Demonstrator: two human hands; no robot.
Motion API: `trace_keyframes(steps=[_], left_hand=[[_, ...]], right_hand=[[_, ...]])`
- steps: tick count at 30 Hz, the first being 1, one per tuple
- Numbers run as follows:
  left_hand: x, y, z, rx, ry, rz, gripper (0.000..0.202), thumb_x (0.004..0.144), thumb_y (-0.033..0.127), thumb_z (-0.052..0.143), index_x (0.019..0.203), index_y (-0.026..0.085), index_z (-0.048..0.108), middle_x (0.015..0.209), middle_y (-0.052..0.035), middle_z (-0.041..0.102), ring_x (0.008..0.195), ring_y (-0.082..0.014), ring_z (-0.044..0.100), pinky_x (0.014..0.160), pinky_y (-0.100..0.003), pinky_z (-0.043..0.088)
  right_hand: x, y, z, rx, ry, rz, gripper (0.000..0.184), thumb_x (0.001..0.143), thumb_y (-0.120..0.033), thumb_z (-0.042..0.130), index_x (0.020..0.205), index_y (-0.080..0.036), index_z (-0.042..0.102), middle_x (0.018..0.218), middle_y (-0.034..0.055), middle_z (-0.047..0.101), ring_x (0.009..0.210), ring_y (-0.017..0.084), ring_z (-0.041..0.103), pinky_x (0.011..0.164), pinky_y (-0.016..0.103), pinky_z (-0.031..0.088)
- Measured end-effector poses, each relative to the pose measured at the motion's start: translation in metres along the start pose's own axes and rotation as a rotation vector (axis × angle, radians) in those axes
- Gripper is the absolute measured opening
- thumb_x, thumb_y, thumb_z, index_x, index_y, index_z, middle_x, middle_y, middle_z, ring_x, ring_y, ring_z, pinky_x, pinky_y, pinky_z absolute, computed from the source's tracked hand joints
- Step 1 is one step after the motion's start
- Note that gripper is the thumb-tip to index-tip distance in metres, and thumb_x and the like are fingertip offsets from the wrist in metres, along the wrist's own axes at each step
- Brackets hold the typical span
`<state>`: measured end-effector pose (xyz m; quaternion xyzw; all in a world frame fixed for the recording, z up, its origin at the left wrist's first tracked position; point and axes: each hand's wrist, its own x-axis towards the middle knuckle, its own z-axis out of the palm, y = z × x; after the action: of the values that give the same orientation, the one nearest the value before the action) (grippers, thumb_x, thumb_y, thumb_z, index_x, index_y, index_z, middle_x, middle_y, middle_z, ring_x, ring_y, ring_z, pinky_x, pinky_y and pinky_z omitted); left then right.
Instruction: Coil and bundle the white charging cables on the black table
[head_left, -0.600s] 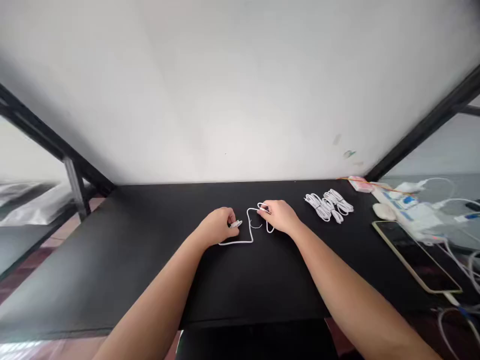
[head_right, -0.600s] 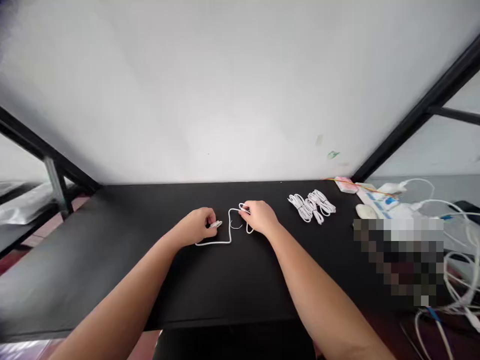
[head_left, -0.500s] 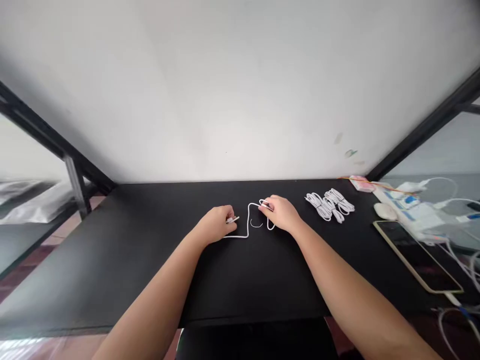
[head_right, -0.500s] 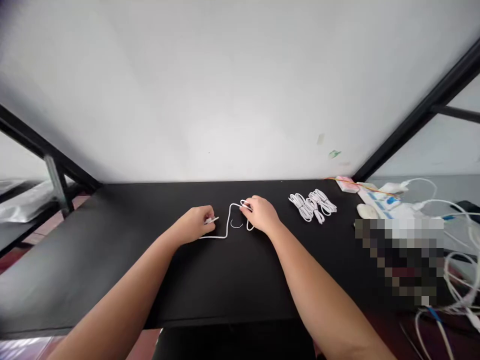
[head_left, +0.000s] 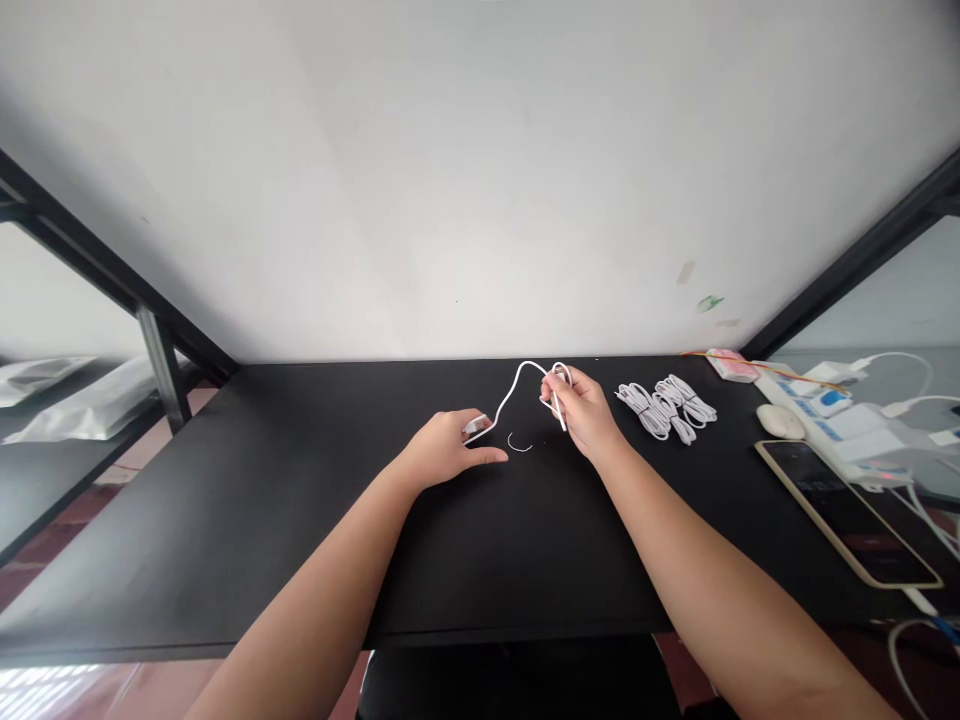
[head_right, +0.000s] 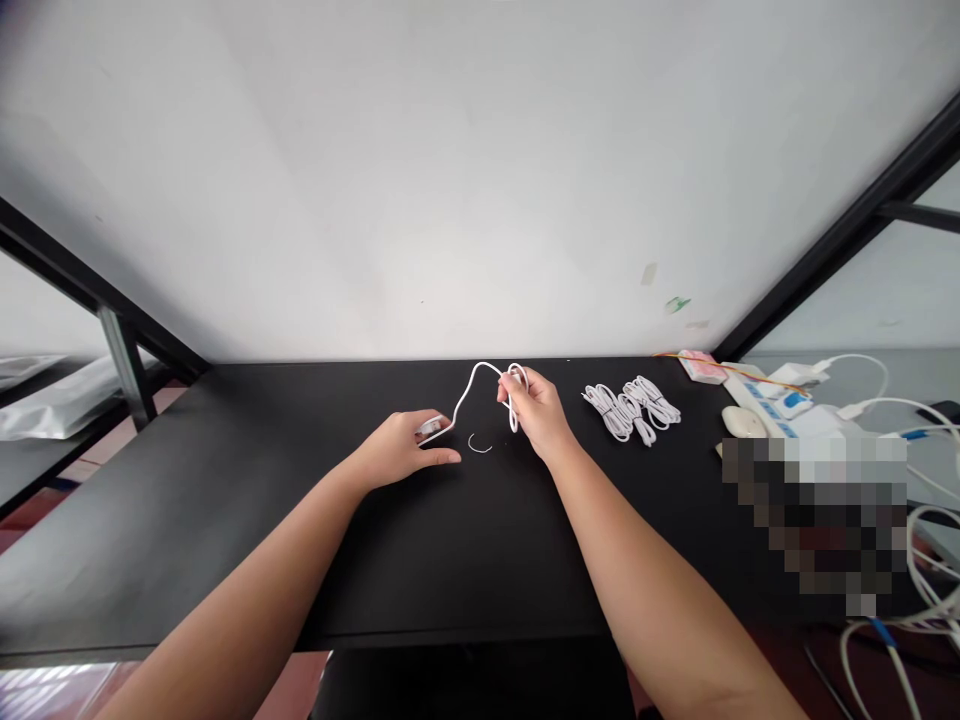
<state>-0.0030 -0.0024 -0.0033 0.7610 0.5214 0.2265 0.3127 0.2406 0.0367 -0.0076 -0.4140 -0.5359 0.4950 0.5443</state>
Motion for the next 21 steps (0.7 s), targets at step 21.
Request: trace_keyframes(steps=[21], left_hand=[[0.009, 0.013, 0.010, -1.290, 0.246, -0.133, 0.039, 0.077, 0.046, 0.081, 0.089, 0.014, 0.061, 0.055, 0.0119, 0.024, 0.043, -0.0032, 0.022, 0.039, -0.017, 0.022]], right_hand=[[-0.029, -0.017, 0.027, -0.419, -0.582, -0.041, 0.031, 0.088, -0.047, 0.068, 0.078, -0.017, 0.071, 0.066, -0.0017, 0.058, 0.058, 0.010, 0.040, 0.055, 0.026, 0.031]])
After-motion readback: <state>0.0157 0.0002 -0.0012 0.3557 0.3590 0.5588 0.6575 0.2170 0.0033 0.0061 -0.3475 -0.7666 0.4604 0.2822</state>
